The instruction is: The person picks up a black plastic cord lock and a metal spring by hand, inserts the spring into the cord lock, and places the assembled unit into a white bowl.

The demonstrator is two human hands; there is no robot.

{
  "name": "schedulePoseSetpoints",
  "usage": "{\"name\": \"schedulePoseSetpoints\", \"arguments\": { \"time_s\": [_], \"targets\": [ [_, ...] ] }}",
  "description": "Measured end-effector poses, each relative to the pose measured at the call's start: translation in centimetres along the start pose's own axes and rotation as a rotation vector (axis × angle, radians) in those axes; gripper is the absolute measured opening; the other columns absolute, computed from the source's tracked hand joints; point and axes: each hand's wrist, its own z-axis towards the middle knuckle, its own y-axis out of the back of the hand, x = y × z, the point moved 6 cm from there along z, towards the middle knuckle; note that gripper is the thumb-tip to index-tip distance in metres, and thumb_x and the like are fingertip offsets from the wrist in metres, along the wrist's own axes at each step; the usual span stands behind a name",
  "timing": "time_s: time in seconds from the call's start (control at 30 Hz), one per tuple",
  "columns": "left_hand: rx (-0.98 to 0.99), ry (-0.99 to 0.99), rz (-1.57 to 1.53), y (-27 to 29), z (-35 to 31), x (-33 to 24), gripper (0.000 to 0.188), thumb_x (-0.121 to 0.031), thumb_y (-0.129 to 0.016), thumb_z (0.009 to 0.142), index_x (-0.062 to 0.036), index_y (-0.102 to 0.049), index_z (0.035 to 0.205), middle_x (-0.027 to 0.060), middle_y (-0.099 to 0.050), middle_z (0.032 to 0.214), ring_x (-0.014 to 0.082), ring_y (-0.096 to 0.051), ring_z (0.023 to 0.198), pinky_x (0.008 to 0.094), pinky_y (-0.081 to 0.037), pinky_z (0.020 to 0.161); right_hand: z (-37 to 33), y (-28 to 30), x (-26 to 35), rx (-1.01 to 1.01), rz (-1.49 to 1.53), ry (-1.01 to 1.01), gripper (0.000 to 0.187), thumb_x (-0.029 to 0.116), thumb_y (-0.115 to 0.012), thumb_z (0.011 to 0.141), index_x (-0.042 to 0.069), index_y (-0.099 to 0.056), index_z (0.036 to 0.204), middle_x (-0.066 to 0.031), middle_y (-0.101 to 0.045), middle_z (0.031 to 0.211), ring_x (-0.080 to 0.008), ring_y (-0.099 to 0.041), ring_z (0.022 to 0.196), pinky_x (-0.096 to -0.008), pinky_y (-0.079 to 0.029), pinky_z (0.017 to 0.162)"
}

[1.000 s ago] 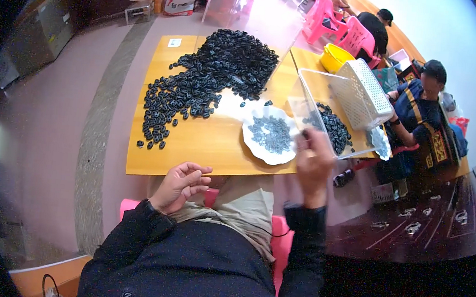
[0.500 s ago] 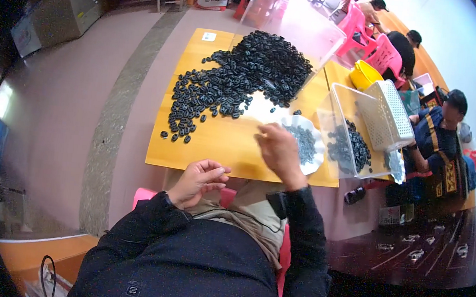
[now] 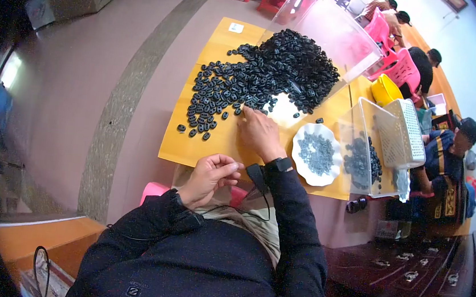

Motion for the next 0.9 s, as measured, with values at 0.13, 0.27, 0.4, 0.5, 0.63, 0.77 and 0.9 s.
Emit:
{"name": "schedulePoseSetpoints", "arguments": {
  "time_s": [0.13,0.27,0.4,0.5,0.63,0.77,0.9],
  "targets": [
    [-0.018,0.016,0.015,0.4,0.2,0.3,0.010,-0.008,-0.060,0.092,-0.0026,-0.058,0.099,0.0091,-0.065,0.101,0.0105,-0.062,0.082,0.0246,-0.055,0.072,-1.0,0.3,0.2,-0.084,0.044,0.017,0.024,0.021,-0.058,0.086,0.007,-0.063,0.104,-0.0139,-0.063,0.090,-0.0341,-0.062,0.083,-0.0437,-0.049,0.073],
    [0.004,-0.002,0.029,0.2,0.2,0.1,0.010,-0.009,-0.061,0.092,-0.0028,-0.058,0.099,0.0088,-0.065,0.101,0.0104,-0.062,0.082,0.0242,-0.055,0.072,-1.5,0.1,-0.8,-0.125,0.124,-0.006,0.025,0.018,-0.065,0.082,0.007,-0.067,0.104,-0.0115,-0.064,0.089,-0.0312,-0.063,0.083,-0.0396,-0.049,0.072],
    [-0.007,0.004,0.034,0.2,0.2,0.2,0.010,-0.009,-0.061,0.092,-0.0028,-0.057,0.099,0.0084,-0.065,0.101,0.0102,-0.063,0.081,0.0237,-0.055,0.071,-1.6,0.2,-1.4,-0.177,0.213,0.038,0.023,0.018,-0.064,0.082,0.007,-0.067,0.102,-0.0112,-0.061,0.092,-0.0321,-0.062,0.085,-0.0402,-0.049,0.075],
    [0.000,-0.010,0.033,0.3,0.1,0.1,0.010,-0.010,-0.061,0.092,-0.0030,-0.058,0.098,0.0085,-0.065,0.101,0.0100,-0.063,0.081,0.0234,-0.055,0.071,-1.5,0.0,-1.5,-0.100,0.180,-0.024,0.021,0.017,-0.064,0.082,0.006,-0.068,0.099,-0.0110,-0.061,0.092,-0.0316,-0.062,0.087,-0.0396,-0.049,0.075],
    [-0.017,0.009,0.043,0.2,0.0,0.0,0.010,-0.010,-0.061,0.092,-0.0030,-0.058,0.098,0.0088,-0.065,0.101,0.0098,-0.063,0.081,0.0233,-0.055,0.071,-1.5,-0.3,-1.8,-0.103,0.207,-0.037,0.019,0.017,-0.064,0.082,0.007,-0.069,0.098,-0.0106,-0.061,0.093,-0.0312,-0.062,0.088,-0.0395,-0.049,0.075],
    [-0.020,0.006,0.030,0.4,0.1,0.2,0.009,-0.009,-0.061,0.092,-0.0028,-0.058,0.097,0.0090,-0.065,0.101,0.0098,-0.063,0.080,0.0233,-0.055,0.071,-1.9,-0.3,-1.8,-0.147,0.195,-0.005,0.019,0.017,-0.064,0.082,0.009,-0.069,0.099,-0.0102,-0.062,0.099,-0.0316,-0.062,0.090,-0.0393,-0.049,0.077],
    [-0.024,-0.005,0.051,0.4,0.1,0.2,0.009,-0.009,-0.061,0.091,-0.0028,-0.058,0.097,0.0092,-0.065,0.101,0.0099,-0.063,0.080,0.0238,-0.055,0.071,-2.2,0.0,-1.8,-0.156,0.193,0.037,0.018,0.017,-0.066,0.081,0.009,-0.069,0.097,-0.0103,-0.061,0.104,-0.0320,-0.062,0.091,-0.0392,-0.049,0.078]
  ]
}}
